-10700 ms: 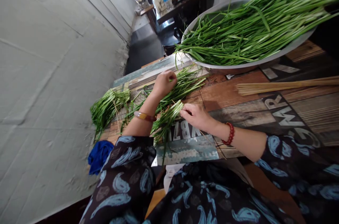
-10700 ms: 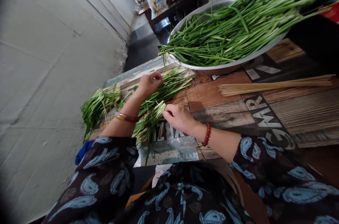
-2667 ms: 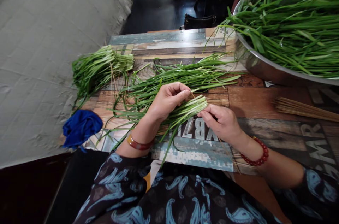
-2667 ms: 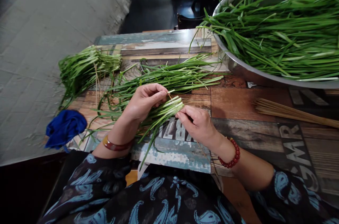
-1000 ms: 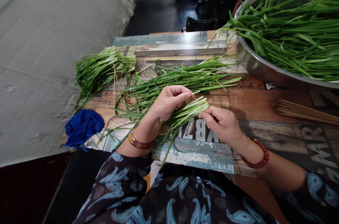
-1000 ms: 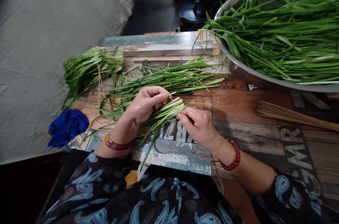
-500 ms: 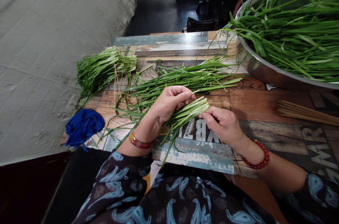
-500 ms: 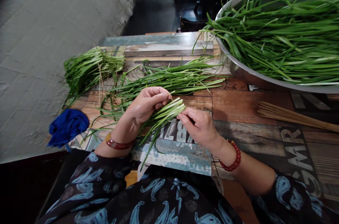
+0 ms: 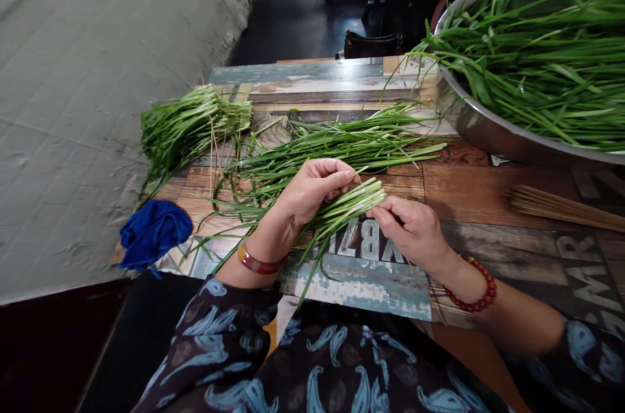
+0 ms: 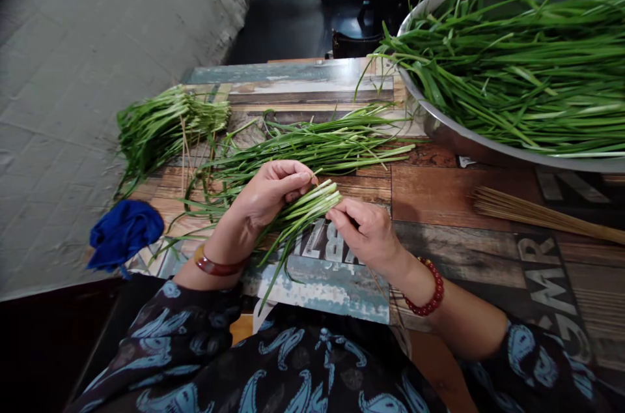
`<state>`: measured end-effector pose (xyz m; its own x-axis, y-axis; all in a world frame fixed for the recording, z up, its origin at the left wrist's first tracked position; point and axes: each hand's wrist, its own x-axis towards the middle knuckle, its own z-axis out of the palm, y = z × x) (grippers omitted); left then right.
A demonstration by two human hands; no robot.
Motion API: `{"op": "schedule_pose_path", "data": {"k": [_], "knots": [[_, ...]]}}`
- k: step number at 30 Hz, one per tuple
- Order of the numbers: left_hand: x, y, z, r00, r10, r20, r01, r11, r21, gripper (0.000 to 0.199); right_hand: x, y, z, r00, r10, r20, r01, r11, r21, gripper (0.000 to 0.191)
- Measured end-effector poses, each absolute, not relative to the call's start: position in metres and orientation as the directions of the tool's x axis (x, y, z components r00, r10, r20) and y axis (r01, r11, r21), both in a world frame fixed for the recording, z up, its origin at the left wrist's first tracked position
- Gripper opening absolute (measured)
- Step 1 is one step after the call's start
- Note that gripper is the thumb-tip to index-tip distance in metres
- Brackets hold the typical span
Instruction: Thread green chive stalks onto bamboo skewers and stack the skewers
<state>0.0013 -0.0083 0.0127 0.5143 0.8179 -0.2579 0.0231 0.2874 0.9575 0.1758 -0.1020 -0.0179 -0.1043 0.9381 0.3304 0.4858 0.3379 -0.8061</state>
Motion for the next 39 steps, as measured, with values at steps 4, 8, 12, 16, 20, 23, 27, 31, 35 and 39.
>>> {"op": "schedule_pose_path", "data": {"k": [4, 8, 12, 16, 20, 23, 27, 31, 35, 39], "knots": [[0.001, -0.009, 0.012, 0.500, 0.832, -0.242, 0.041, 0.257, 0.966, 0.029, 0.176, -0.102, -0.018, -0.101, 0.944, 0.313, 0.501, 0.320, -0.804, 0.022], [0.001, -0.009, 0.012, 0.494, 0.842, -0.217, 0.038, 0.229, 0.973, 0.028, 0.175, -0.102, -0.018, -0.099, 0.937, 0.336, 0.494, 0.339, -0.801, 0.022], [0.001, -0.010, 0.012, 0.513, 0.837, -0.188, 0.049, 0.191, 0.980, 0.028, 0.175, -0.102, -0.019, -0.098, 0.941, 0.323, 0.502, 0.327, -0.801, 0.021], [0.000, -0.008, 0.013, 0.573, 0.814, -0.096, 0.104, 0.043, 0.994, 0.023, 0.176, -0.101, -0.020, -0.088, 0.943, 0.320, 0.511, 0.319, -0.798, 0.021], [-0.002, -0.005, 0.015, 0.618, 0.786, -0.004, 0.131, -0.097, 0.987, 0.020, 0.176, -0.100, -0.019, -0.092, 0.939, 0.332, 0.495, 0.332, -0.803, 0.022], [-0.004, -0.006, 0.016, 0.622, 0.781, -0.061, 0.152, -0.043, 0.987, 0.023, 0.176, -0.100, -0.019, -0.093, 0.943, 0.319, 0.483, 0.323, -0.814, 0.022], [-0.004, -0.009, 0.016, 0.640, 0.747, -0.178, 0.212, 0.051, 0.976, 0.029, 0.175, -0.098, -0.022, -0.089, 0.944, 0.318, 0.471, 0.321, -0.822, 0.021], [0.000, -0.009, 0.012, 0.601, 0.774, -0.198, 0.265, 0.041, 0.963, 0.028, 0.174, -0.095, -0.029, -0.078, 0.939, 0.336, 0.460, 0.333, -0.823, 0.023], [0.002, -0.009, 0.008, 0.571, 0.797, -0.197, 0.291, 0.028, 0.956, 0.030, 0.174, -0.092, -0.034, -0.056, 0.944, 0.324, 0.487, 0.309, -0.817, 0.025], [-0.002, -0.002, 0.022, 0.580, 0.789, -0.201, 0.343, -0.013, 0.939, 0.031, 0.175, -0.090, -0.036, -0.058, 0.943, 0.327, 0.448, 0.317, -0.836, 0.023]]}}
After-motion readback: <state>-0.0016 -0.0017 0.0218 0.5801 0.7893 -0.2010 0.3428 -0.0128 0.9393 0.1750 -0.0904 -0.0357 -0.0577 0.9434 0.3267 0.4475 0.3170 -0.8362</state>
